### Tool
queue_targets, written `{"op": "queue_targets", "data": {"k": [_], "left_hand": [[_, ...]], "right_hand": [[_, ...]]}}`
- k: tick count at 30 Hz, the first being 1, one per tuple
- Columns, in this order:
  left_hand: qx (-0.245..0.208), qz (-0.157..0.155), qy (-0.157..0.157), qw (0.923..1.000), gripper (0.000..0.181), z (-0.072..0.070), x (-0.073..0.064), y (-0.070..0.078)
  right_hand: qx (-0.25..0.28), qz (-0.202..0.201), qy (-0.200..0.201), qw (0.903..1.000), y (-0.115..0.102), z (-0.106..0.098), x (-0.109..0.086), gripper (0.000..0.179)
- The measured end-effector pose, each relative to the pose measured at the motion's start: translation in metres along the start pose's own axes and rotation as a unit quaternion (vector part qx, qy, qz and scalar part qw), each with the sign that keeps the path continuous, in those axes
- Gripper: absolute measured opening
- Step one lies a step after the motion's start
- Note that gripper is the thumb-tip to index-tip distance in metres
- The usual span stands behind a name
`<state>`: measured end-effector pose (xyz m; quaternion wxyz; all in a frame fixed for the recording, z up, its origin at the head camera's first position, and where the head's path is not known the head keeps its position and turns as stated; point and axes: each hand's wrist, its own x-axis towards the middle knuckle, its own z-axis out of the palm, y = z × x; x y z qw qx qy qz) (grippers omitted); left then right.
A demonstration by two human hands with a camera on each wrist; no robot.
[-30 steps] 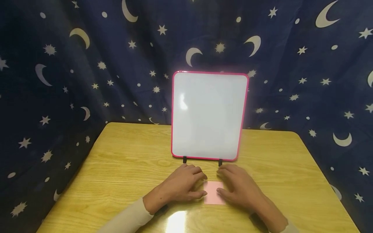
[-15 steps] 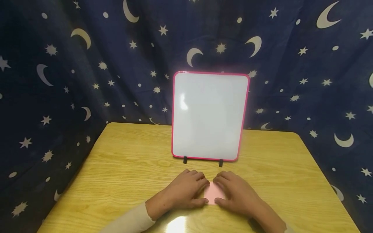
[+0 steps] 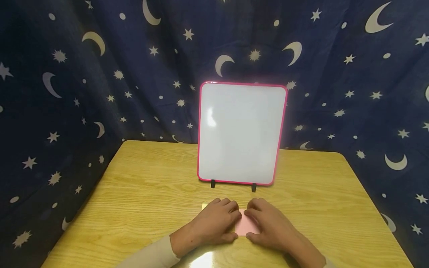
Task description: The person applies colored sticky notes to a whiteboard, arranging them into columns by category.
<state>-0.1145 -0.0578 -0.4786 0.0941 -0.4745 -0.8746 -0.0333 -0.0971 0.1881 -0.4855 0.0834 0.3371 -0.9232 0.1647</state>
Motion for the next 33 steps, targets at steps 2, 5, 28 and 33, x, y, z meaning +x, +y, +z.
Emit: {"op": "queue_targets", "data": {"k": [2,5,28,33], "left_hand": [[0.003,0.001,0.006,1.0,0.035,-0.0003,0.0003,0.0],[0.01,0.005,0.011,0.9999,0.032,-0.001,0.0007,0.0],[-0.028,0.013,0.013,0.9994,0.036,-0.0026,-0.0026,-0.0024],[-0.021,0.016,0.028,0.9993,0.028,-0.0014,-0.001,-0.0018]], "right_hand": [[-0.002,-0.005,0.003,1.0,-0.001,-0.0001,0.0004,0.046],[-0.004,-0.01,0.007,0.9999,-0.0019,-0.0001,0.0005,0.045],[-0.006,-0.024,0.008,0.9997,0.0003,0.0016,-0.0008,0.049],[-0.008,-0.033,0.019,0.9993,0.002,0.0017,-0.0012,0.045]]}}
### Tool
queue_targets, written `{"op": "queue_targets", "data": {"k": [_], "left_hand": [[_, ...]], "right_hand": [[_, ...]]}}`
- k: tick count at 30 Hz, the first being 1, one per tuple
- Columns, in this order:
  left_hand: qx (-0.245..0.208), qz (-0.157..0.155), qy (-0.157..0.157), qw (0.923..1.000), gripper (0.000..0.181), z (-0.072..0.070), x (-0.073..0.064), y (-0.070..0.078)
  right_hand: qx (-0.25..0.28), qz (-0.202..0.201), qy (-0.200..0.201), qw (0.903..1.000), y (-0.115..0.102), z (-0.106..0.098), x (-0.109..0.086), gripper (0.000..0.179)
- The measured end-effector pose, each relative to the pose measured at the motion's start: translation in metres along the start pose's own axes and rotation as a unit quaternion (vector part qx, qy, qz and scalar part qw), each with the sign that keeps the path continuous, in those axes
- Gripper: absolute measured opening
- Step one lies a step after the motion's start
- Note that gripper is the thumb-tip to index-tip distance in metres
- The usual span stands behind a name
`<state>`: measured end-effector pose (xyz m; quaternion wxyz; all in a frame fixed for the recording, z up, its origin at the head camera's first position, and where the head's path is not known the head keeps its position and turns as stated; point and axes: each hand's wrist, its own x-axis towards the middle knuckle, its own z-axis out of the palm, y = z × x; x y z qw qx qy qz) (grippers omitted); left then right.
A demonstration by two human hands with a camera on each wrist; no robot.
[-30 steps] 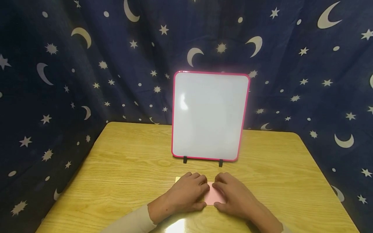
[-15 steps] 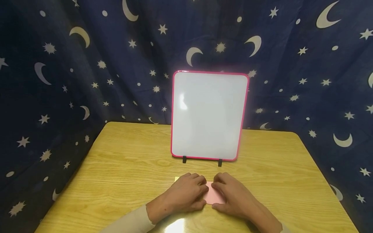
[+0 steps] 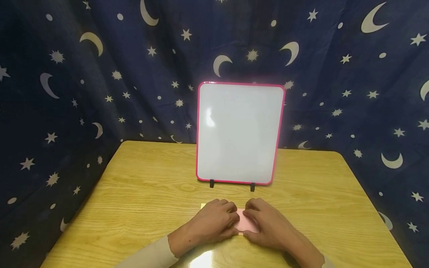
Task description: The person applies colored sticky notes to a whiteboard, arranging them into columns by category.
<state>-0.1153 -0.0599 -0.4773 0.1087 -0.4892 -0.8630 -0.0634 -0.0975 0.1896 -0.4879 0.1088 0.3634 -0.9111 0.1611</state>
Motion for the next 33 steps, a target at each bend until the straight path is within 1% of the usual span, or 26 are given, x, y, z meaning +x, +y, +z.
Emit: {"op": "queue_targets", "data": {"k": [5,9,13,16,20,23,26,29,31,33], "left_hand": [[-0.001,0.004,0.016,0.9999,0.016,0.001,0.002,0.002],[0.008,0.01,0.021,0.9997,0.015,0.001,0.003,0.003],[0.013,0.01,0.018,0.9997,0.014,0.001,0.003,0.003],[0.006,0.006,0.013,0.9999,0.014,0.001,0.003,0.002],[0.007,0.001,0.003,1.0,0.014,0.0,0.002,0.003],[0.021,0.0,0.0,0.9998,0.018,-0.002,0.001,0.005],[0.042,0.0,0.014,0.999,0.021,-0.006,-0.001,0.011],[0.064,0.006,0.043,0.997,0.019,-0.012,-0.005,0.017],[0.078,0.017,0.059,0.9951,0.018,-0.016,-0.007,0.022],[0.09,0.035,0.066,0.9931,0.018,-0.019,-0.009,0.028]], "right_hand": [[0.008,-0.01,0.015,0.9998,-0.001,0.0,0.0,0.04],[0.01,-0.018,0.026,0.9994,-0.003,-0.001,-0.001,0.04],[0.011,-0.023,0.026,0.9993,-0.004,-0.002,-0.001,0.028],[0.012,-0.022,0.023,0.9994,-0.004,-0.002,-0.001,0.019],[0.011,-0.015,0.02,0.9996,-0.004,-0.003,-0.001,0.019],[0.008,-0.011,0.021,0.9997,-0.003,-0.003,-0.001,0.02],[0.006,-0.012,0.028,0.9995,-0.004,-0.002,0.0,0.019],[0.007,-0.012,0.033,0.9994,-0.004,-0.001,0.001,0.018],[0.009,-0.008,0.031,0.9994,-0.004,-0.001,0.001,0.018],[0.01,-0.004,0.028,0.9995,-0.004,-0.001,0.001,0.018]]}}
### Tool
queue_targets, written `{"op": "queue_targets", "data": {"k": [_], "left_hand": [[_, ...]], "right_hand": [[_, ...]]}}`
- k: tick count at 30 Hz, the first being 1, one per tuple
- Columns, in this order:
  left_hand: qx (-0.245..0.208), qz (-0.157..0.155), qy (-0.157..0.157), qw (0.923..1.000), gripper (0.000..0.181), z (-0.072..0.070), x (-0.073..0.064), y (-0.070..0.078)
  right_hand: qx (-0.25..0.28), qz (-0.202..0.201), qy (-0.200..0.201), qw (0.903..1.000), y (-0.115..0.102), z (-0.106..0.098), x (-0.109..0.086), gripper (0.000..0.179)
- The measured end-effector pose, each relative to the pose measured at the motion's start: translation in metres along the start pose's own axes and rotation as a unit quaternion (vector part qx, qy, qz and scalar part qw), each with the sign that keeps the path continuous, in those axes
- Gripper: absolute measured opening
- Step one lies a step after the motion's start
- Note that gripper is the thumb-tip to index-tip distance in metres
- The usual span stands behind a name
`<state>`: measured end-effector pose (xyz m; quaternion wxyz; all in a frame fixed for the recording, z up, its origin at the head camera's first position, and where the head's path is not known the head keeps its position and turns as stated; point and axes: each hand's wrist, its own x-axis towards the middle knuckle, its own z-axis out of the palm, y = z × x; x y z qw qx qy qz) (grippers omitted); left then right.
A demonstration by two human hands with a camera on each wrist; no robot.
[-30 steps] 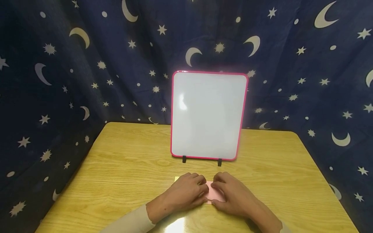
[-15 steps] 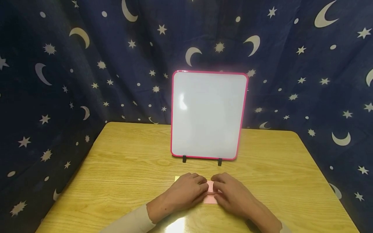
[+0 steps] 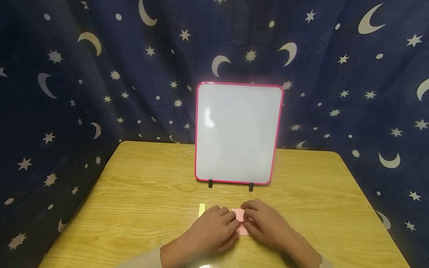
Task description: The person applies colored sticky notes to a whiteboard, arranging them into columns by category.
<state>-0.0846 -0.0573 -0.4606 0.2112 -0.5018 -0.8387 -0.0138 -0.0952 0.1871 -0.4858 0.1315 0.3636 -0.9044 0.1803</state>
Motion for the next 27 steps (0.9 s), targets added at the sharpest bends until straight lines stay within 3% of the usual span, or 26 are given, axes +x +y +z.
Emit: {"op": "queue_targets", "data": {"k": [7,12,20,24,27], "left_hand": [[0.004,0.051,-0.004,0.9987,0.017,-0.008,-0.001,0.016],[-0.008,0.065,-0.041,0.997,0.016,-0.003,-0.003,0.019],[-0.012,0.039,-0.154,0.9872,0.058,0.001,-0.006,0.022],[0.006,0.031,-0.175,0.984,0.069,0.002,-0.007,0.023],[0.014,0.026,-0.172,0.9846,0.073,0.005,-0.007,0.024]], "right_hand": [[0.006,0.004,-0.004,1.0,0.001,0.001,0.001,0.019],[0.011,0.007,-0.007,0.9999,0.001,0.0,0.001,0.019],[0.005,0.018,-0.017,0.9997,0.001,0.0,0.002,0.018],[0.002,0.016,-0.014,0.9998,0.001,0.001,0.002,0.017],[0.0,0.011,-0.01,0.9999,0.001,0.002,0.001,0.016]]}}
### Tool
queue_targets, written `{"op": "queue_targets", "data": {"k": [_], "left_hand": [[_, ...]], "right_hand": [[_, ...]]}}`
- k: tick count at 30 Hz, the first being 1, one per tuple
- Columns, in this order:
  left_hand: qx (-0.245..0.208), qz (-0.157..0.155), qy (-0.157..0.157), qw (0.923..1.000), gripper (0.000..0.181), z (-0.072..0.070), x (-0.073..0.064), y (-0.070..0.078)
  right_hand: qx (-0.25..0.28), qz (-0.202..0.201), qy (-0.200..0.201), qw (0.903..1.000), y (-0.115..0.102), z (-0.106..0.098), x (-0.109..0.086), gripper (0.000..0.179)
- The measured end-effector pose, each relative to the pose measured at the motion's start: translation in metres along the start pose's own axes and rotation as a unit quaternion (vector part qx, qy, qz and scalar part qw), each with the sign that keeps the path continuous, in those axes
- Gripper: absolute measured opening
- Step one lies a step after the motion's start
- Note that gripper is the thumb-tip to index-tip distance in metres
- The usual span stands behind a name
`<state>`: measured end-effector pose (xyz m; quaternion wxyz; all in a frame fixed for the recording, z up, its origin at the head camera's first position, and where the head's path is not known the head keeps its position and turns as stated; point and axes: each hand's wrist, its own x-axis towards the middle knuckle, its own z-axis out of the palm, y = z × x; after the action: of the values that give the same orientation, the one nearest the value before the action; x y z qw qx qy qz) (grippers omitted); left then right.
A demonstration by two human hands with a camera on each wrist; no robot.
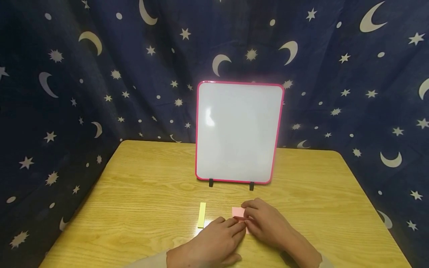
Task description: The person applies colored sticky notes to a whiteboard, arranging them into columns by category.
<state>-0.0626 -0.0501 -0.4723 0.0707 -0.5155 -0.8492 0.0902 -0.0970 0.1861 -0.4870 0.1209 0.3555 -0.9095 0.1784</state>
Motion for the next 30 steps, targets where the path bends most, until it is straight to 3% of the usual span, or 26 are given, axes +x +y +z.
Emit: {"op": "queue_targets", "data": {"k": [6,19,25,30], "left_hand": [[0.006,-0.006,0.02,0.9998,0.076,0.005,0.002,0.001],[-0.058,-0.015,-0.006,0.9982,0.08,0.001,0.003,-0.002],[-0.051,-0.004,0.017,0.9986,0.07,0.001,0.006,-0.007],[-0.059,-0.002,0.034,0.9977,0.06,0.0,0.009,-0.01]], "right_hand": [[0.004,-0.008,0.017,0.9998,-0.001,0.001,-0.001,0.013],[0.007,-0.015,0.029,0.9995,0.001,0.004,0.002,0.019],[0.004,-0.016,0.031,0.9994,0.002,0.003,0.006,0.019],[-0.002,-0.002,0.007,1.0,0.003,-0.001,0.01,0.014]]}}
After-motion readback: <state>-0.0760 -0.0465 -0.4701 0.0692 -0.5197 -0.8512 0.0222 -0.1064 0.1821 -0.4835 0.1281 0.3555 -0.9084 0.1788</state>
